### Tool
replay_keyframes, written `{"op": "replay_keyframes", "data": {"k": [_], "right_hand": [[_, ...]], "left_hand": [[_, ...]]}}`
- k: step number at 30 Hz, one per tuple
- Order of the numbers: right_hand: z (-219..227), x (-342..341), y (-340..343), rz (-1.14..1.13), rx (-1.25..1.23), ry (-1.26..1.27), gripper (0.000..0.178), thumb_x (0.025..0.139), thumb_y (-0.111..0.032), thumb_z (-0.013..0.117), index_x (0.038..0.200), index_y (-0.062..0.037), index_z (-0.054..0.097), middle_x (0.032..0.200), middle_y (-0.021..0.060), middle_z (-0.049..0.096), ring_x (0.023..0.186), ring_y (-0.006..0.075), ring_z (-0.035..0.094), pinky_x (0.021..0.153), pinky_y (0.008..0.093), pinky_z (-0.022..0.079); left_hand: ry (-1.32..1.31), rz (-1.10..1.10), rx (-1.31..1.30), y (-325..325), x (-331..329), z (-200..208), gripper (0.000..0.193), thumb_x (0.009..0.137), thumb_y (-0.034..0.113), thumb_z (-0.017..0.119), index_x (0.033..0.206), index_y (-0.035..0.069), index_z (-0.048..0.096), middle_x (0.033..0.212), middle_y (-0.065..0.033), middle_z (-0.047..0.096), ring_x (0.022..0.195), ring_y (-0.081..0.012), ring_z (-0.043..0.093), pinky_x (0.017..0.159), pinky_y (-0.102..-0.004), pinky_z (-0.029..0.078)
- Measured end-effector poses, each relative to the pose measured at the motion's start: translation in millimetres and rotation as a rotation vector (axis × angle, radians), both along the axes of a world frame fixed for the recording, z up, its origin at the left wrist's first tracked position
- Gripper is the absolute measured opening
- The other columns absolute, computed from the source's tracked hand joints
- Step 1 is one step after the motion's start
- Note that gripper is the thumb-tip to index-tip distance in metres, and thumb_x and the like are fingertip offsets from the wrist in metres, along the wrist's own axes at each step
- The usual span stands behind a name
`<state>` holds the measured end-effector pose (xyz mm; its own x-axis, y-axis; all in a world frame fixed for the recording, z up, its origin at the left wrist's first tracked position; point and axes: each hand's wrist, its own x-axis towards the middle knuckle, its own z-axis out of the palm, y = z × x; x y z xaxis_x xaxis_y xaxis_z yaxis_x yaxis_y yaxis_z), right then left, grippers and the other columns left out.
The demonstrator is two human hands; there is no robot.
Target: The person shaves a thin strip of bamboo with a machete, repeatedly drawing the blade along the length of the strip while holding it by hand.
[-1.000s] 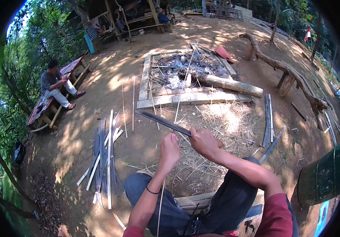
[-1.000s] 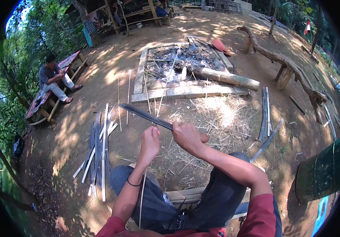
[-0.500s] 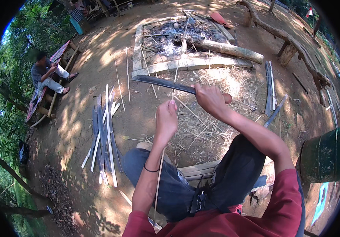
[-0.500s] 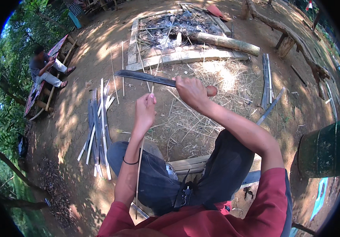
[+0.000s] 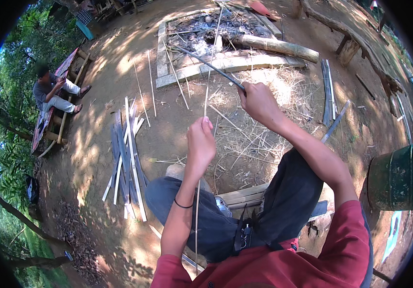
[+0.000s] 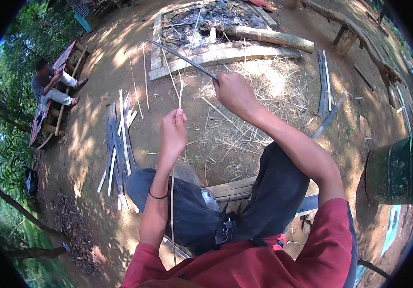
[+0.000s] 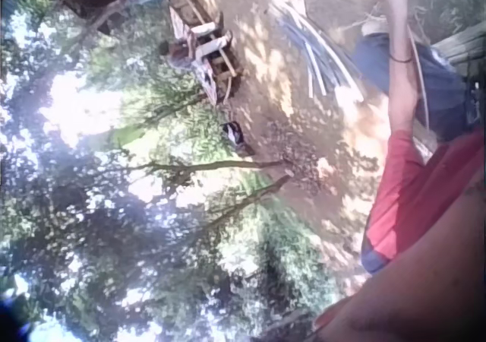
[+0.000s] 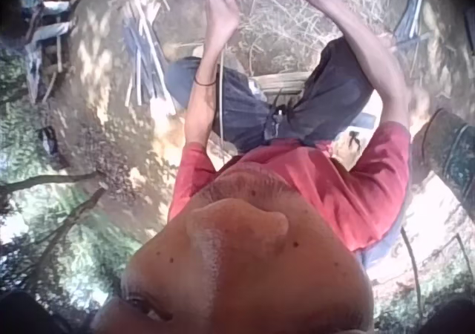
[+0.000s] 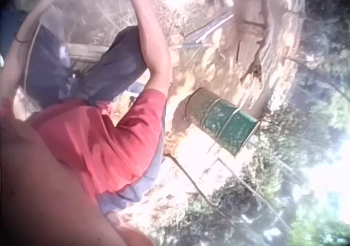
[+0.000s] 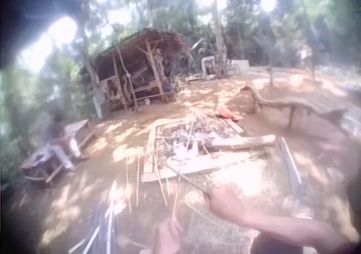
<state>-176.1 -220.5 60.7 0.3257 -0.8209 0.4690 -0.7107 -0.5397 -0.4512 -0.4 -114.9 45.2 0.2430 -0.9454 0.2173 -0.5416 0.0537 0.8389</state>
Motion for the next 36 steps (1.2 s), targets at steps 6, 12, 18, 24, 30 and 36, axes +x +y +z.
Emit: {"op": "replay_keyframes", "data": {"k": [6, 12, 18, 24, 30, 36], "right_hand": [[8, 26, 41, 0.224, 0.229, -0.177, 0.025, 0.089, -0.012, 0.059, 0.074, 0.0070, 0.064, 0.055, 0.0241, 0.055, 0.044, 0.0333, 0.054, 0.048, 0.0424, 0.043], [13, 18, 35, 0.223, 0.700, -0.438, 0.031, 0.092, -0.028, 0.065, 0.077, -0.0009, 0.062, 0.050, -0.0037, 0.047, 0.043, 0.0047, 0.044, 0.039, 0.0256, 0.032], [40, 8, 41, 0.340, 1.072, -0.838, 0.021, 0.089, -0.024, 0.069, 0.093, -0.0059, 0.058, 0.055, -0.0076, 0.040, 0.043, 0.0028, 0.037, 0.040, 0.0224, 0.029], [40, 4, 42, 0.354, 1.073, -0.769, 0.023, 0.087, -0.026, 0.071, 0.091, -0.0066, 0.059, 0.056, -0.0074, 0.043, 0.044, 0.0028, 0.038, 0.041, 0.0217, 0.030], [41, 3, 44, 0.398, 1.086, -0.766, 0.021, 0.087, -0.025, 0.071, 0.089, -0.0075, 0.059, 0.056, -0.0072, 0.045, 0.044, 0.0023, 0.039, 0.040, 0.0216, 0.031], [40, 0, 44, 0.431, 1.135, -0.801, 0.019, 0.089, -0.023, 0.070, 0.089, -0.0069, 0.060, 0.056, -0.0072, 0.045, 0.044, 0.0019, 0.039, 0.040, 0.0211, 0.031]], "left_hand": [[0.121, 0.051, -0.008, 0, 1, -8, 0.032, 0.102, 0.023, 0.043, 0.077, 0.004, 0.051, 0.054, 0.0038, 0.035, 0.045, -0.0051, 0.033, 0.042, -0.0277, 0.026], [0.702, -0.226, 0.288, 13, -10, 17, 0.028, 0.103, 0.027, 0.041, 0.086, 0.006, 0.049, 0.054, 0.0076, 0.025, 0.041, -0.0023, 0.021, 0.038, -0.0221, 0.017], [0.969, -0.473, 0.452, 18, 2, 39, 0.031, 0.105, 0.029, 0.035, 0.092, 0.004, 0.049, 0.054, 0.0080, 0.020, 0.042, -0.0027, 0.018, 0.038, -0.0215, 0.016], [1.104, -0.593, 0.549, 16, 6, 41, 0.032, 0.105, 0.027, 0.034, 0.092, 0.002, 0.050, 0.053, 0.0070, 0.023, 0.041, -0.0029, 0.020, 0.038, -0.0208, 0.018], [1.175, -0.577, 0.463, 14, 2, 44, 0.033, 0.104, 0.029, 0.036, 0.098, 0.001, 0.051, 0.051, 0.0069, 0.023, 0.040, -0.0030, 0.021, 0.037, -0.0205, 0.018], [1.134, -0.566, 0.444, 15, -2, 43, 0.033, 0.104, 0.031, 0.038, 0.101, 0.001, 0.051, 0.051, 0.0073, 0.021, 0.040, -0.0026, 0.021, 0.037, -0.0207, 0.016]]}}
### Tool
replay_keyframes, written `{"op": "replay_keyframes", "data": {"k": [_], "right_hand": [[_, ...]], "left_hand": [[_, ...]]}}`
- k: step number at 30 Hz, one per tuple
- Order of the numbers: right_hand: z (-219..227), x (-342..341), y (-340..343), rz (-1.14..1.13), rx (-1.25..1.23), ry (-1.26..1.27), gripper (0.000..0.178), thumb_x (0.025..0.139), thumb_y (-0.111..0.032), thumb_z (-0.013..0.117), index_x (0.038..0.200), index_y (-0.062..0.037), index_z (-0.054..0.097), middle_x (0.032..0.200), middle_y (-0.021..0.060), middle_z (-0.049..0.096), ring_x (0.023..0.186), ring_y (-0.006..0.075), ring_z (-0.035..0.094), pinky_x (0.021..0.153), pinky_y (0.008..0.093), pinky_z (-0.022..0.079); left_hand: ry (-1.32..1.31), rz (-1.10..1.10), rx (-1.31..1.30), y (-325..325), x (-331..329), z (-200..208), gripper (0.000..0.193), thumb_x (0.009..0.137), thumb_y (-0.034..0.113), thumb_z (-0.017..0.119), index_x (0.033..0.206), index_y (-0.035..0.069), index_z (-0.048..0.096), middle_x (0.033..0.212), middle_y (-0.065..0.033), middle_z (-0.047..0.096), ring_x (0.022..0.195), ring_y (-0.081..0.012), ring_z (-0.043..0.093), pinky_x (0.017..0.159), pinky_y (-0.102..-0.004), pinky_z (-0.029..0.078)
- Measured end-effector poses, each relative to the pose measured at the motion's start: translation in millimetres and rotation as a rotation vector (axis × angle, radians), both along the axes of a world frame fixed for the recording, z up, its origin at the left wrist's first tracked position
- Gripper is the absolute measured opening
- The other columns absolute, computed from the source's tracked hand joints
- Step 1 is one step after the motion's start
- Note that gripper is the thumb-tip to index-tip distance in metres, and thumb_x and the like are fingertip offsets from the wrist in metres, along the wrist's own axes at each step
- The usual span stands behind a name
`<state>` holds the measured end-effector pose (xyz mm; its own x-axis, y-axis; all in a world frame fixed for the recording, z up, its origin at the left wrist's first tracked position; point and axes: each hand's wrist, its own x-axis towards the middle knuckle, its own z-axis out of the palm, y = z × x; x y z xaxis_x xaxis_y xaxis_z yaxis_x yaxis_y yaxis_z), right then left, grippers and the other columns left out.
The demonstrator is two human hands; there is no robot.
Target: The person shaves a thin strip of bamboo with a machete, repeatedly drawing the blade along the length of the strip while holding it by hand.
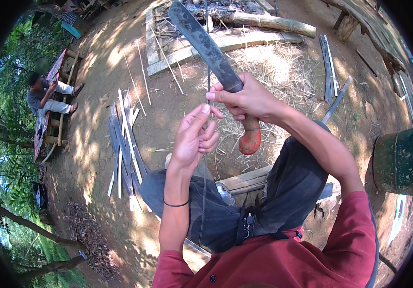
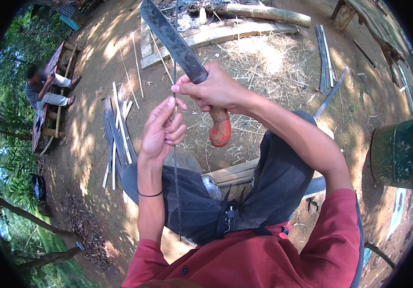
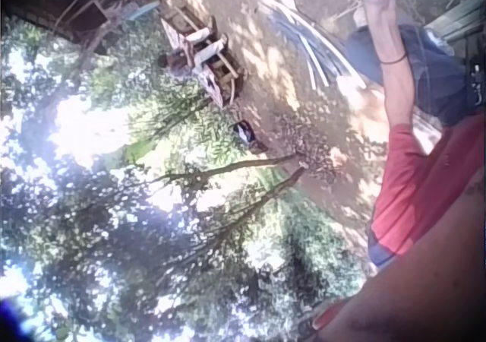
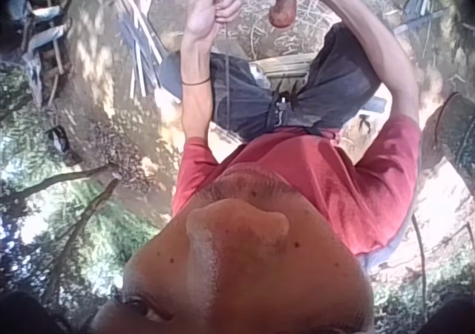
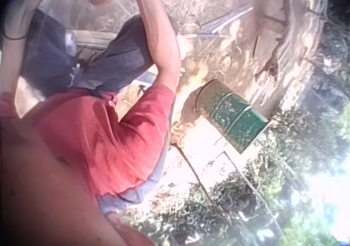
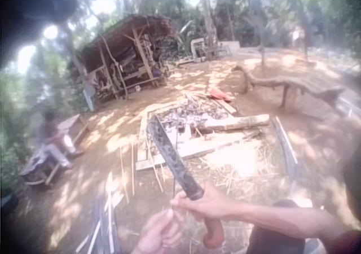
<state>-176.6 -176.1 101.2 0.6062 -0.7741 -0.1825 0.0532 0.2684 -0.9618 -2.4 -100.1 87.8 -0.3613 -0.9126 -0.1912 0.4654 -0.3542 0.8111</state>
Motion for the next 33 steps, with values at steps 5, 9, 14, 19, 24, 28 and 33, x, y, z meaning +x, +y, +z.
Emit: {"op": "replay_keyframes", "data": {"k": [5, 9, 14, 19, 24, 28, 33], "right_hand": [[4, -1, 2, 0.017, 0.014, 0.001, 0.019, 0.090, -0.023, 0.069, 0.094, -0.0056, 0.061, 0.055, -0.0069, 0.044, 0.042, 0.0020, 0.038, 0.040, 0.0209, 0.030], [3, -3, 5, 0.006, -0.087, 0.068, 0.021, 0.092, -0.022, 0.065, 0.094, -0.0012, 0.065, 0.053, -0.0039, 0.049, 0.043, 0.0039, 0.042, 0.040, 0.0233, 0.034], [-8, -3, 9, -0.095, -0.681, 0.409, 0.023, 0.092, -0.023, 0.061, 0.087, -0.0010, 0.065, 0.050, 0.0034, 0.051, 0.043, 0.0146, 0.052, 0.044, 0.0319, 0.041], [-21, 0, 28, -0.125, -1.288, 0.682, 0.019, 0.086, -0.017, 0.061, 0.084, 0.0009, 0.056, 0.061, 0.0182, 0.061, 0.055, 0.0336, 0.064, 0.053, 0.0437, 0.051], [-37, 1, 26, -0.084, -1.342, 0.774, 0.022, 0.085, -0.019, 0.063, 0.080, -0.0007, 0.051, 0.060, 0.0155, 0.061, 0.053, 0.0340, 0.064, 0.045, 0.0420, 0.050], [-43, 1, 17, -0.126, -1.390, 0.855, 0.019, 0.085, -0.016, 0.060, 0.079, -0.0003, 0.052, 0.058, 0.0147, 0.060, 0.051, 0.0327, 0.064, 0.043, 0.0417, 0.049], [-51, 5, -4, -0.169, -1.375, 0.944, 0.016, 0.083, -0.016, 0.063, 0.085, -0.0030, 0.053, 0.064, 0.0133, 0.059, 0.053, 0.0355, 0.062, 0.047, 0.0457, 0.049]], "left_hand": [[0.030, 0.027, 0.037, 3, -4, 2, 0.030, 0.103, 0.030, 0.041, 0.101, 0.002, 0.051, 0.051, 0.0077, 0.021, 0.040, -0.0025, 0.020, 0.037, -0.0210, 0.015], [0.002, 0.051, 0.042, 8, -4, 3, 0.027, 0.104, 0.027, 0.040, 0.099, 0.003, 0.052, 0.051, 0.0082, 0.022, 0.039, -0.0020, 0.019, 0.036, -0.0210, 0.015], [-0.145, 0.228, 0.031, 15, -13, 3, 0.027, 0.103, 0.027, 0.042, 0.091, 0.005, 0.052, 0.051, 0.0085, 0.021, 0.038, -0.0018, 0.017, 0.035, -0.0218, 0.013], [-0.142, 0.267, 0.023, 14, -13, -1, 0.028, 0.103, 0.028, 0.043, 0.085, 0.007, 0.048, 0.050, 0.0080, 0.021, 0.037, -0.0024, 0.016, 0.035, -0.0226, 0.012], [-0.200, 0.298, 0.037, 16, -11, -5, 0.025, 0.102, 0.027, 0.044, 0.085, 0.009, 0.047, 0.050, 0.0074, 0.022, 0.037, -0.0026, 0.017, 0.035, -0.0225, 0.012], [-0.228, 0.331, -0.005, 15, -13, -6, 0.026, 0.102, 0.027, 0.045, 0.084, 0.009, 0.047, 0.050, 0.0081, 0.023, 0.037, -0.0023, 0.017, 0.035, -0.0222, 0.012], [-0.301, 0.354, 0.021, 11, -12, -3, 0.028, 0.102, 0.029, 0.047, 0.082, 0.009, 0.047, 0.050, 0.0092, 0.024, 0.039, -0.0011, 0.018, 0.036, -0.0218, 0.013]]}}
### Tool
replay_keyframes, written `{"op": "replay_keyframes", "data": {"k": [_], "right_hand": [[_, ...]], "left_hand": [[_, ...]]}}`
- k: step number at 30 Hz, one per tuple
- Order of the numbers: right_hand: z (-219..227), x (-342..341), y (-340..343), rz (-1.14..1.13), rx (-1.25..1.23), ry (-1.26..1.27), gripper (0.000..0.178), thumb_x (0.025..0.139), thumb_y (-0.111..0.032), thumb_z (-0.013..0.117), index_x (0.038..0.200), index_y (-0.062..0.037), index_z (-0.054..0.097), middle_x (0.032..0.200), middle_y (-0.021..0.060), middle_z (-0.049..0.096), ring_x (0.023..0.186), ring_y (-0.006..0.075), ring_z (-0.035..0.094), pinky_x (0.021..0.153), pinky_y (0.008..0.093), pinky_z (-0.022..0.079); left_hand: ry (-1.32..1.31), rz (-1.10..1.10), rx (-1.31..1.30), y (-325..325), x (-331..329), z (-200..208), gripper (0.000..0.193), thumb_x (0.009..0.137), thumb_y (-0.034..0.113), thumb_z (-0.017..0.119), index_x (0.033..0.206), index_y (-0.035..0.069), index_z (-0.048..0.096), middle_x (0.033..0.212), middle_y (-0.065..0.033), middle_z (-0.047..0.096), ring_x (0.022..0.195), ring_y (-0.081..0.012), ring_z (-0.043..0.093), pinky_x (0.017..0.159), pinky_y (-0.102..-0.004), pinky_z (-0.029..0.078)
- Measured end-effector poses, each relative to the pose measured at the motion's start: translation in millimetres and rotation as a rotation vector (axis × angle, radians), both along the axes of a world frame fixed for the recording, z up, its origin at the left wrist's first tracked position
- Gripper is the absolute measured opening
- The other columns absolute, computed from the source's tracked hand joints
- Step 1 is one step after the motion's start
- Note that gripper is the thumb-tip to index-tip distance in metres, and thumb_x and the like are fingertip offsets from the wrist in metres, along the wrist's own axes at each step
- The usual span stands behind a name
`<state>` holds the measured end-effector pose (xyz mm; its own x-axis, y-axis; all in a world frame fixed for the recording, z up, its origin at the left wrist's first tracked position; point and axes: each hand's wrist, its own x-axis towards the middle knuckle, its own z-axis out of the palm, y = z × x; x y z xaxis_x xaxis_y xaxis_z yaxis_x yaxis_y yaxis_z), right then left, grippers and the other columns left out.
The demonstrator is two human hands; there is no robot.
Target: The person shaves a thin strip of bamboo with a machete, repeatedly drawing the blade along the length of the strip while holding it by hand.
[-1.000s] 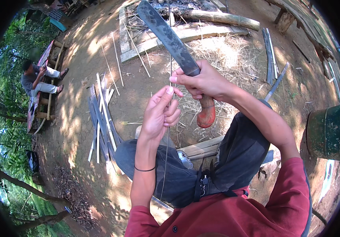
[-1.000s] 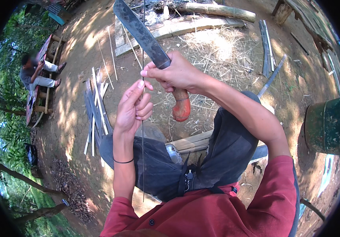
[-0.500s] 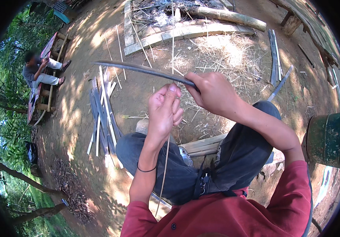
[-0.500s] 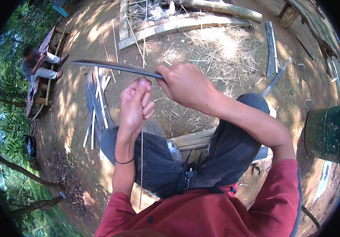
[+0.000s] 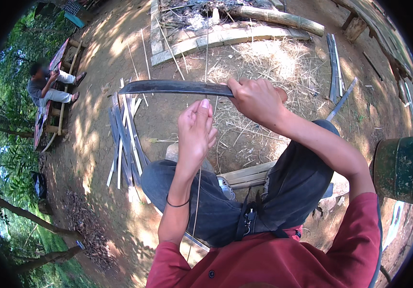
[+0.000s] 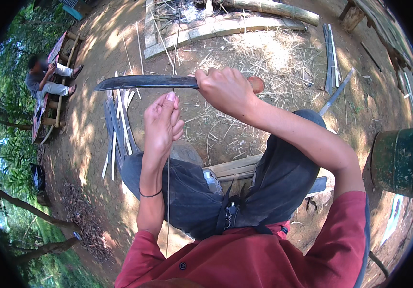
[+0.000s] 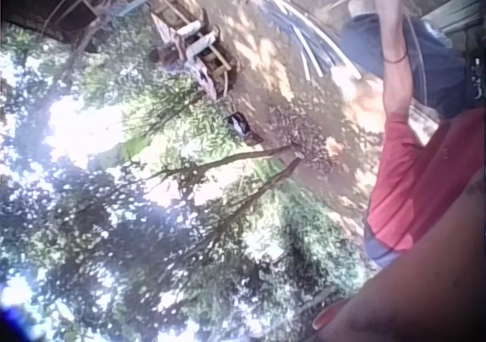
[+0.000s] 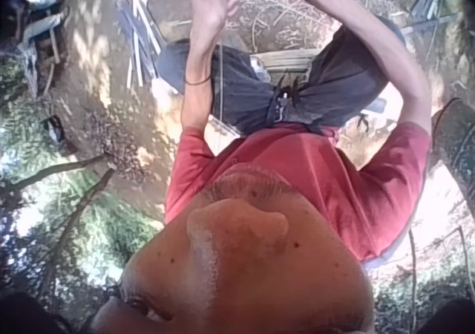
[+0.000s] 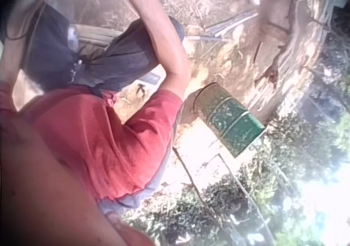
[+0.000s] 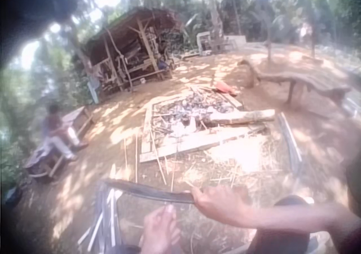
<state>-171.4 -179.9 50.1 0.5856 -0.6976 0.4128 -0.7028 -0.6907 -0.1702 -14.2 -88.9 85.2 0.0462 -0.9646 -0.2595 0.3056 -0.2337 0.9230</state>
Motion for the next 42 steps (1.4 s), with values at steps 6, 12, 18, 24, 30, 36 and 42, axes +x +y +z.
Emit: {"op": "replay_keyframes", "data": {"k": [6, 12, 18, 24, 30, 36, 42], "right_hand": [[-4, 3, -13, -0.001, -0.084, 0.022, 0.013, 0.087, -0.014, 0.059, 0.083, -0.0025, 0.053, 0.066, 0.0155, 0.061, 0.052, 0.0338, 0.063, 0.043, 0.0425, 0.048], [-7, -15, -80, -0.232, 0.056, -0.024, 0.026, 0.096, -0.010, 0.045, 0.080, 0.0034, 0.061, 0.053, 0.0143, 0.056, 0.041, 0.0221, 0.054, 0.036, 0.0373, 0.042], [13, -76, -102, -0.491, 0.093, -0.295, 0.041, 0.096, -0.021, 0.049, 0.072, 0.0087, 0.064, 0.051, 0.0204, 0.057, 0.048, 0.0351, 0.060, 0.048, 0.0429, 0.047], [44, -38, -37, -0.209, 0.292, -0.397, 0.036, 0.096, -0.019, 0.052, 0.072, 0.0048, 0.064, 0.045, 0.0163, 0.053, 0.036, 0.0268, 0.052, 0.040, 0.0389, 0.041], [29, -16, 20, 0.090, 0.188, -0.095, 0.021, 0.087, -0.017, 0.059, 0.079, 0.0023, 0.057, 0.061, 0.0196, 0.061, 0.054, 0.0360, 0.063, 0.052, 0.0444, 0.051], [-5, -9, 34, 0.142, 0.173, 0.092, 0.018, 0.082, -0.015, 0.063, 0.083, -0.0011, 0.051, 0.068, 0.0142, 0.059, 0.056, 0.0346, 0.063, 0.049, 0.0445, 0.051], [-9, -5, 28, 0.102, 0.062, 0.080, 0.015, 0.084, -0.015, 0.060, 0.085, -0.0023, 0.052, 0.066, 0.0141, 0.058, 0.051, 0.0322, 0.062, 0.043, 0.0431, 0.049]], "left_hand": [[-0.036, 0.016, -0.003, -8, 4, -3, 0.028, 0.101, 0.029, 0.047, 0.081, 0.009, 0.047, 0.050, 0.0095, 0.025, 0.039, -0.0006, 0.018, 0.036, -0.0212, 0.014], [-0.023, -0.020, 0.068, 14, 3, -13, 0.028, 0.101, 0.029, 0.050, 0.081, 0.009, 0.047, 0.050, 0.0097, 0.025, 0.038, -0.0007, 0.019, 0.036, -0.0210, 0.014], [-0.015, -0.045, 0.098, 25, -1, -16, 0.028, 0.101, 0.028, 0.049, 0.082, 0.008, 0.049, 0.049, 0.0096, 0.026, 0.038, -0.0005, 0.019, 0.035, -0.0212, 0.015], [-0.051, -0.038, 0.043, 18, -6, -22, 0.027, 0.102, 0.027, 0.047, 0.085, 0.005, 0.051, 0.049, 0.0095, 0.025, 0.039, -0.0003, 0.019, 0.036, -0.0213, 0.015], [-0.051, 0.015, 0.023, 12, -8, -21, 0.027, 0.102, 0.024, 0.047, 0.087, 0.002, 0.053, 0.050, 0.0090, 0.025, 0.039, -0.0010, 0.019, 0.036, -0.0224, 0.015], [-0.085, 0.096, 0.030, 16, -5, -27, 0.024, 0.101, 0.019, 0.048, 0.089, 0.000, 0.056, 0.051, 0.0081, 0.027, 0.040, -0.0011, 0.020, 0.037, -0.0226, 0.015], [-0.099, 0.134, 0.008, 17, -5, -21, 0.025, 0.101, 0.021, 0.048, 0.084, 0.003, 0.053, 0.051, 0.0089, 0.028, 0.040, -0.0008, 0.020, 0.036, -0.0224, 0.015]]}}
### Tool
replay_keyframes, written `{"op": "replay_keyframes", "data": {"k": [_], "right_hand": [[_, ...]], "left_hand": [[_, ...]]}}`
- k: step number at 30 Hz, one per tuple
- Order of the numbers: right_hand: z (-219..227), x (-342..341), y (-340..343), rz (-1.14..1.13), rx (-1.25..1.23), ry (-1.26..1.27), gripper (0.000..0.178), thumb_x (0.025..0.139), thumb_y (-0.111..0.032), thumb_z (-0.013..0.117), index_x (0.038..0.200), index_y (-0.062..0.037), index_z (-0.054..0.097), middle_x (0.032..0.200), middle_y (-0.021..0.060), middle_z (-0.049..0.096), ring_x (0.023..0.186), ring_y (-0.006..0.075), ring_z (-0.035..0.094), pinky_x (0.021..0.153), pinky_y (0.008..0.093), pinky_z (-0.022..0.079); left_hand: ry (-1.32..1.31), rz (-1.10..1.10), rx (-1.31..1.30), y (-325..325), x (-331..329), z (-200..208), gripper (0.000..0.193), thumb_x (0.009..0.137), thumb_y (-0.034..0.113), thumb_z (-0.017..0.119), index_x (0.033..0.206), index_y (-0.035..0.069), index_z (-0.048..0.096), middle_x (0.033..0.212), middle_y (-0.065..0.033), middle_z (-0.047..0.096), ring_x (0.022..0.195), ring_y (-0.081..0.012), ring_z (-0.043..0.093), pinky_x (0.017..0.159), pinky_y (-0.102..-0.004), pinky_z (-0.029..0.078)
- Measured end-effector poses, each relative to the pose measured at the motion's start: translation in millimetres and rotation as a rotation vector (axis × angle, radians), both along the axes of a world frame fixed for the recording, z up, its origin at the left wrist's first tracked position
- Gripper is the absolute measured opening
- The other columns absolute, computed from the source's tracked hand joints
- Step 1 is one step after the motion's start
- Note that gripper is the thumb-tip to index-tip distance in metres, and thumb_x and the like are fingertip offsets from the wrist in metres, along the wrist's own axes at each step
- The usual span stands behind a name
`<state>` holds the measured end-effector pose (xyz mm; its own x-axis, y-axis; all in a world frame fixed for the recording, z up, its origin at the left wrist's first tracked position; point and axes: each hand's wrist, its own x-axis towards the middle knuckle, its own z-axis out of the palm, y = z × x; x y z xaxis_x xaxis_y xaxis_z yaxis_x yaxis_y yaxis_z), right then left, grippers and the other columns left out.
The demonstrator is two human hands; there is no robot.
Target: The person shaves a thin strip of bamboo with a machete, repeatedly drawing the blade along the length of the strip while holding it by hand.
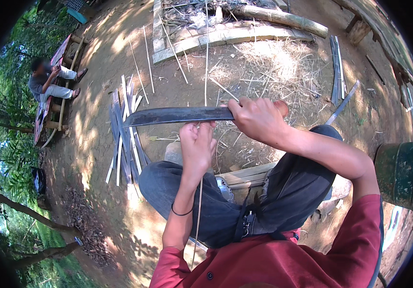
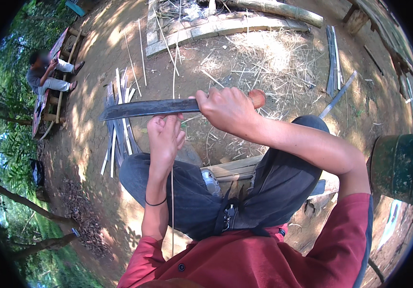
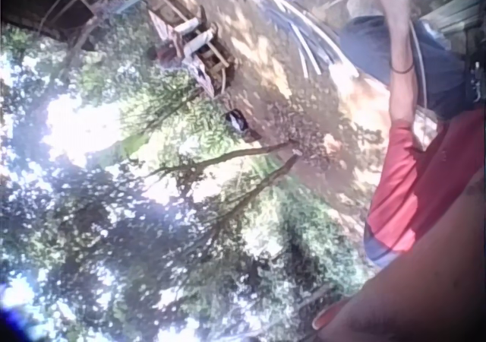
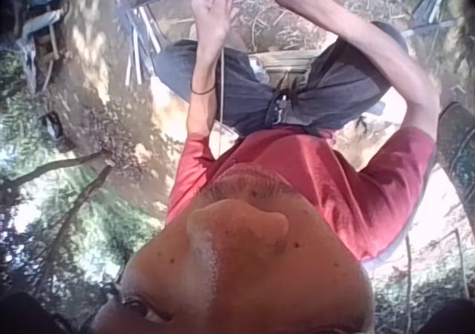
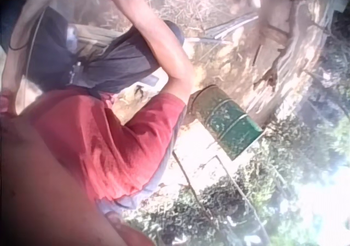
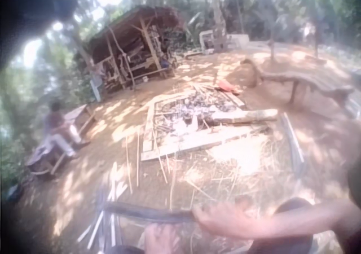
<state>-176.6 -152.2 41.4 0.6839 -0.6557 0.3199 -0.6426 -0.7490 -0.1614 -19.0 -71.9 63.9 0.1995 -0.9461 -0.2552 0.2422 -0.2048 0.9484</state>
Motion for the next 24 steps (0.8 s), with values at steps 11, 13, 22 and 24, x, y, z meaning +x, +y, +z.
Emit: {"op": "replay_keyframes", "data": {"k": [11, 13, 22, 24], "right_hand": [[-16, -6, -70, -0.231, 0.049, -0.001, 0.025, 0.095, -0.015, 0.046, 0.080, 0.0016, 0.057, 0.055, 0.0140, 0.057, 0.047, 0.0241, 0.062, 0.041, 0.0393, 0.047], [-3, -26, -103, -0.341, 0.106, -0.042, 0.031, 0.095, -0.016, 0.047, 0.077, 0.0043, 0.061, 0.058, 0.0186, 0.059, 0.049, 0.0287, 0.061, 0.045, 0.0428, 0.047], [-6, -65, -148, -0.574, 0.046, -0.202, 0.039, 0.094, -0.026, 0.051, 0.076, 0.0054, 0.065, 0.066, 0.0232, 0.063, 0.062, 0.0403, 0.063, 0.062, 0.0491, 0.051], [-11, -67, -152, -0.587, 0.125, -0.267, 0.041, 0.095, -0.026, 0.050, 0.071, 0.0039, 0.065, 0.057, 0.0201, 0.060, 0.050, 0.0316, 0.060, 0.055, 0.0451, 0.050]], "left_hand": [[-0.043, -0.122, 0.107, 17, 7, 1, 0.029, 0.102, 0.025, 0.047, 0.079, 0.008, 0.048, 0.053, 0.0107, 0.028, 0.041, 0.0015, 0.021, 0.036, -0.0201, 0.016], [-0.013, -0.179, 0.117, 26, 5, 4, 0.030, 0.102, 0.025, 0.047, 0.077, 0.008, 0.048, 0.053, 0.0110, 0.028, 0.042, 0.0023, 0.023, 0.037, -0.0200, 0.017], [0.087, -0.292, 0.259, 62, 3, 2, 0.029, 0.102, 0.025, 0.045, 0.080, 0.006, 0.049, 0.050, 0.0093, 0.028, 0.039, 0.0005, 0.021, 0.036, -0.0215, 0.015], [0.098, -0.295, 0.284, 72, 2, 0, 0.029, 0.102, 0.025, 0.045, 0.080, 0.006, 0.049, 0.049, 0.0089, 0.028, 0.039, 0.0001, 0.021, 0.036, -0.0216, 0.015]]}}
